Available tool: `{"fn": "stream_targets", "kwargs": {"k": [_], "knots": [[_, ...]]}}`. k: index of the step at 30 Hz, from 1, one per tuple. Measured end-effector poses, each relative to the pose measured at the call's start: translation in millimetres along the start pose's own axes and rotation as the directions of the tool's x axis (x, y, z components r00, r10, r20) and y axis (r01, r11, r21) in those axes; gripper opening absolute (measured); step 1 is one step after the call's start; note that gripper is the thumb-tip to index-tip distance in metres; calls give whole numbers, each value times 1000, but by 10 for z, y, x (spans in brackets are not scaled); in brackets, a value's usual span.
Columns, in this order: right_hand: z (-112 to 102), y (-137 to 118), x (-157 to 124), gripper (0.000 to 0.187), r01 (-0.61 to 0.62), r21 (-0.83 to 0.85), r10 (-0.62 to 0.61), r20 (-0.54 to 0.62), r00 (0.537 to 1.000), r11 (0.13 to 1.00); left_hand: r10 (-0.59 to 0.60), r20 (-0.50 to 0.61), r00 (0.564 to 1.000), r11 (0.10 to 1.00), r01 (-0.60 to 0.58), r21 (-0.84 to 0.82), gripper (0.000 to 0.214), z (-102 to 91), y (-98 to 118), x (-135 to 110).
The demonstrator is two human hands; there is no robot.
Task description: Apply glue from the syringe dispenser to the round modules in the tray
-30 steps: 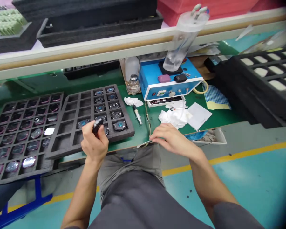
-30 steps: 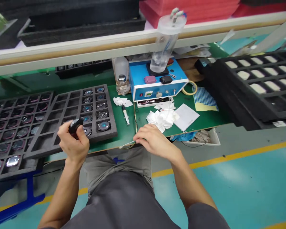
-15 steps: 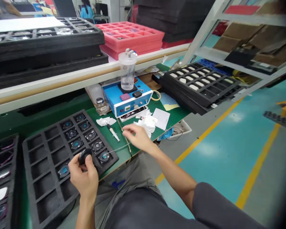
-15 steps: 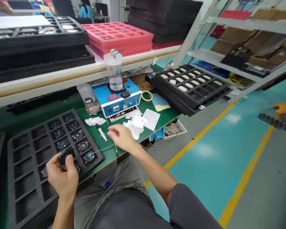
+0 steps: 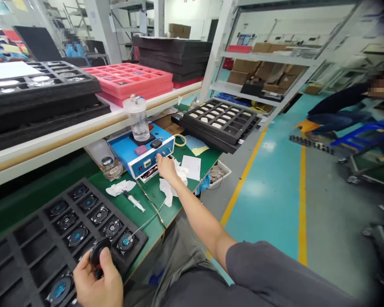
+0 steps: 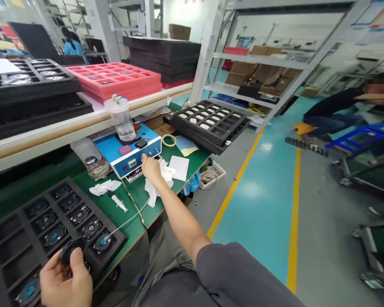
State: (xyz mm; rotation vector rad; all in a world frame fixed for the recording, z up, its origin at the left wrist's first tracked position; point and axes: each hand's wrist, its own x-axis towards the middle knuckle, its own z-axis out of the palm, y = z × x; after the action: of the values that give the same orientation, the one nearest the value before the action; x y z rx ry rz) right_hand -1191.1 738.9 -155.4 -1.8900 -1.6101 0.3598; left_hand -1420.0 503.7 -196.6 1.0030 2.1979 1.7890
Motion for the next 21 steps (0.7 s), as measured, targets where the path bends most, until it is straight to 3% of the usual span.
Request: {"fn": "stream_targets", "kwargs": {"k": [7,10,13,18,21], "knots": [[30,27,-93,44,-32,-82,36,54,998,996,27,64,998,1000,-28,14,52,-82,-4,-85],[38,21,-120,55,-29,-124,38,72,997,992,6,43,999,999,-5,-34,50,-107,-24,-113],[12,34,-172,46,-20,-155,29,56,998,988,-9,43,999,996,12,-84,47,-124,-16,-134],[7,79,-208,59,-33,-194,46,61,997,980,-71,124,990,982,91,-163,45,-134,2,-157],[12,91,-201,50,-22,-192,35,61,998,981,-89,144,986,980,113,-166,45,-144,5,-172]]}}
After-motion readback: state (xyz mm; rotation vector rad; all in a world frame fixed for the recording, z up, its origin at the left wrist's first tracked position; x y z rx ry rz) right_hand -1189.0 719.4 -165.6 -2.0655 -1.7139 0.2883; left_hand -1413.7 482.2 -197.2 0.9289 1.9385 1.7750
